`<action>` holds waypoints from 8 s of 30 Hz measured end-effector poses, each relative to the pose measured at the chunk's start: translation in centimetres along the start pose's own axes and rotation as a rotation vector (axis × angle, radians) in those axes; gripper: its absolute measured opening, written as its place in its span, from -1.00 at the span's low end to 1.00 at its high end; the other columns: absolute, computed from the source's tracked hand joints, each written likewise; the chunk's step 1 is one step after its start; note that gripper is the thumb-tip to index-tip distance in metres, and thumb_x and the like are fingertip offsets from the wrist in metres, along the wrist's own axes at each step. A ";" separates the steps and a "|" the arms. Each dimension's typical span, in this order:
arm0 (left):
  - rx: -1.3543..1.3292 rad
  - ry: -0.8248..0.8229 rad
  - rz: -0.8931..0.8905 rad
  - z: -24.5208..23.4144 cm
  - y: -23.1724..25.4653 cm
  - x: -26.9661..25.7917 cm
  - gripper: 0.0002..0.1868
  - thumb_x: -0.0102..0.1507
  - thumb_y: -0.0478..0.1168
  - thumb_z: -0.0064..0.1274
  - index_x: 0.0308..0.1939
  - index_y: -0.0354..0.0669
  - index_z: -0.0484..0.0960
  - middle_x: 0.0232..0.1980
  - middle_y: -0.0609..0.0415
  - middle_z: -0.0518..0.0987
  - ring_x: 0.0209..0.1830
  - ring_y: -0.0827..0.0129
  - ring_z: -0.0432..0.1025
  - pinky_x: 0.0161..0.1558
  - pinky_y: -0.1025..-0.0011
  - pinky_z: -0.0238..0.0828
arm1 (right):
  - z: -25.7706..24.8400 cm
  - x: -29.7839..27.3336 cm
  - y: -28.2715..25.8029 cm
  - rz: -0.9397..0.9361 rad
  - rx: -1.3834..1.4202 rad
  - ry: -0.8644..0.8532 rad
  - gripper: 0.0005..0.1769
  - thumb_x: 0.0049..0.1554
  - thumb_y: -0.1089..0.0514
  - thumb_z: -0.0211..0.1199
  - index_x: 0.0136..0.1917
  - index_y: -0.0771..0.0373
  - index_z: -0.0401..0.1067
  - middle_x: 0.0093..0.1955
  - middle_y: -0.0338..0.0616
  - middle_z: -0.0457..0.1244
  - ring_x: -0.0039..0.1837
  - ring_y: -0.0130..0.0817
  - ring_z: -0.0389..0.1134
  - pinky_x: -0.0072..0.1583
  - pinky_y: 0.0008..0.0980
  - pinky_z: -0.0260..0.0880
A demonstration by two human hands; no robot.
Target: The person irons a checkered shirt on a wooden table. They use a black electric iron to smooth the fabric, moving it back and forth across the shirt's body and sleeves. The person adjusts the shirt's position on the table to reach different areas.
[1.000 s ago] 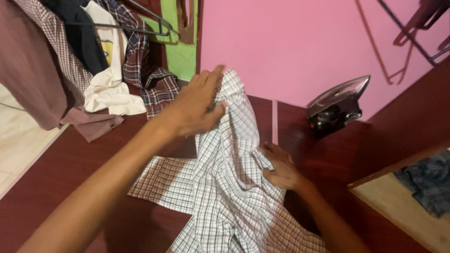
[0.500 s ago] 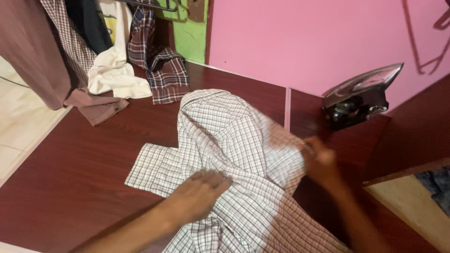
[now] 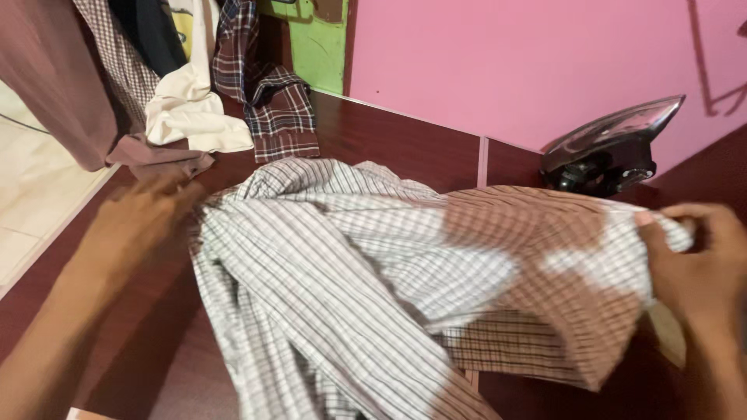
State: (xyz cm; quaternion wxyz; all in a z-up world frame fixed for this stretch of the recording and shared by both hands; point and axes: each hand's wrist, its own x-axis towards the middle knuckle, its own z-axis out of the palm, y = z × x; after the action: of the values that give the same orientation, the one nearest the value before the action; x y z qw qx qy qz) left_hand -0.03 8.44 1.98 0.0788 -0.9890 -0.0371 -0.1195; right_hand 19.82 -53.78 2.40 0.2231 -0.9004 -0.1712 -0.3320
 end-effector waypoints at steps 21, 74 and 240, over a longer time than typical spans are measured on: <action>-0.485 -0.564 0.516 1.5 14.0 -6.7 -0.19 0.14 -0.40 0.00 0.49 0.08 0.23 0.13 -0.01 0.66 0.14 0.14 0.57 0.21 0.15 0.49 | 7.0 -10.8 -6.5 -0.503 -0.067 -0.527 -0.49 0.03 0.28 0.22 0.22 -0.15 0.51 0.35 0.20 0.22 0.30 0.06 0.33 0.14 -0.10 0.50; -0.709 -0.463 0.587 2.6 17.5 -11.4 -0.10 0.32 0.30 0.00 0.37 -0.48 0.30 0.41 -0.42 0.28 0.51 -0.22 0.07 0.40 -0.22 -0.12 | 6.2 -16.6 -14.3 -0.839 0.247 -0.582 -0.76 -0.05 0.23 0.20 -0.05 0.19 0.46 -0.03 -0.12 0.32 0.11 -0.14 0.33 0.16 -0.05 0.37; -0.556 -0.268 0.184 10.3 21.3 12.6 -0.14 0.26 0.28 -0.09 0.57 0.07 0.12 0.70 -0.12 -0.10 0.62 -0.17 -0.34 0.29 -0.58 -0.53 | 17.4 -1.5 -7.6 0.018 -0.073 -0.671 -0.15 0.08 -0.31 0.19 0.52 0.05 0.12 0.64 0.13 -0.16 0.63 0.23 -0.26 0.46 0.42 -0.38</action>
State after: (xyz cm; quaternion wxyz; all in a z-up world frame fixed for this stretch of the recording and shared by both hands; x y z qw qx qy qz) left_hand 16.53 -10.10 -7.98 -0.1897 -0.9788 0.0765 0.0140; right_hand 24.29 -38.63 -8.28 0.1249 -0.9683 -0.2151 -0.0211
